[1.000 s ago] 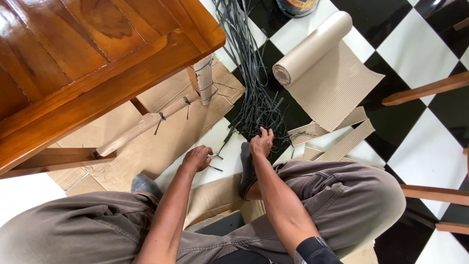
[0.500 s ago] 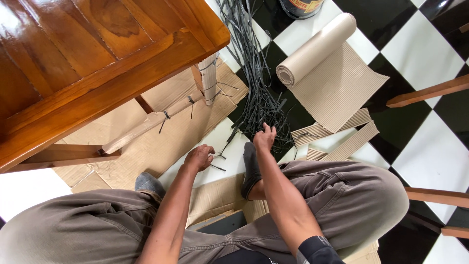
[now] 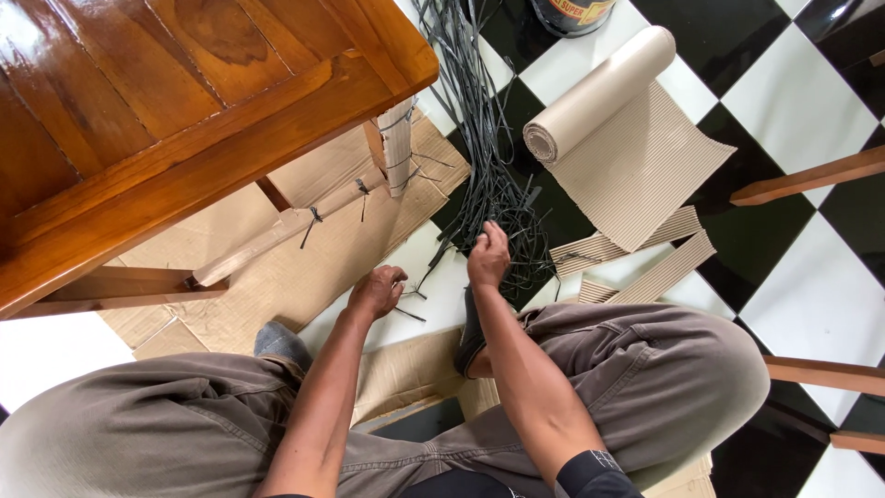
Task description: Wrapping a wooden chair leg with protective cardboard and securing it with plastic ties
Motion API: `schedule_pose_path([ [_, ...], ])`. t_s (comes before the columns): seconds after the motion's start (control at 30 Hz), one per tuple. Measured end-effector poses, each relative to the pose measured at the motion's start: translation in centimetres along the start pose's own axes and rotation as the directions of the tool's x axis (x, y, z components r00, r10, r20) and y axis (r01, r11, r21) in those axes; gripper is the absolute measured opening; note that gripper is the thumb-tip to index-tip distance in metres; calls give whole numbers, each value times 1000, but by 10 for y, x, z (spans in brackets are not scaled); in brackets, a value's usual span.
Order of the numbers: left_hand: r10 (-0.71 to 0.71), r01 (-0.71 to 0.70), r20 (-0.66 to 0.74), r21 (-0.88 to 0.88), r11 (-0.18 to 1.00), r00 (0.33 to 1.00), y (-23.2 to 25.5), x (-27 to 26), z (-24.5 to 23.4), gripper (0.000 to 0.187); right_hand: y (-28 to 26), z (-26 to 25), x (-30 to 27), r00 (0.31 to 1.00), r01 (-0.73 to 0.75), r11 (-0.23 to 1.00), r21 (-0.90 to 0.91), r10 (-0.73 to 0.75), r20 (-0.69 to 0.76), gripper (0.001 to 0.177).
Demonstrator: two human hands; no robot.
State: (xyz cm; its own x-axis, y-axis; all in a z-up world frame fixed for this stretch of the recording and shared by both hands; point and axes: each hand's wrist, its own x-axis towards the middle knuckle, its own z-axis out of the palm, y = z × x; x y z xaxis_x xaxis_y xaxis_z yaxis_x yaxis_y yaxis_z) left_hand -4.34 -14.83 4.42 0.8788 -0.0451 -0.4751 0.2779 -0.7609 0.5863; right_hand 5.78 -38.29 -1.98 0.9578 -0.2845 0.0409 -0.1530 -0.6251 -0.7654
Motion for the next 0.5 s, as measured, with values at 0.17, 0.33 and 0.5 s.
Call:
schedule_pose_path([
  [0.17,-27,15,-71,-157,987,997,14,-5,-13,25,-33,-1,-11,977,211,975,62,-212,12,24],
  [0.33,-116,41,-162,-408,912,980,27,6,-21,32,-77,3,-33,907,402,910,98,-411,96,23],
  [0.5,-226,1,-264,-649,761,938,29,19,-25,40,-116,-5,-61,743,619,772,144,-635,213,13],
])
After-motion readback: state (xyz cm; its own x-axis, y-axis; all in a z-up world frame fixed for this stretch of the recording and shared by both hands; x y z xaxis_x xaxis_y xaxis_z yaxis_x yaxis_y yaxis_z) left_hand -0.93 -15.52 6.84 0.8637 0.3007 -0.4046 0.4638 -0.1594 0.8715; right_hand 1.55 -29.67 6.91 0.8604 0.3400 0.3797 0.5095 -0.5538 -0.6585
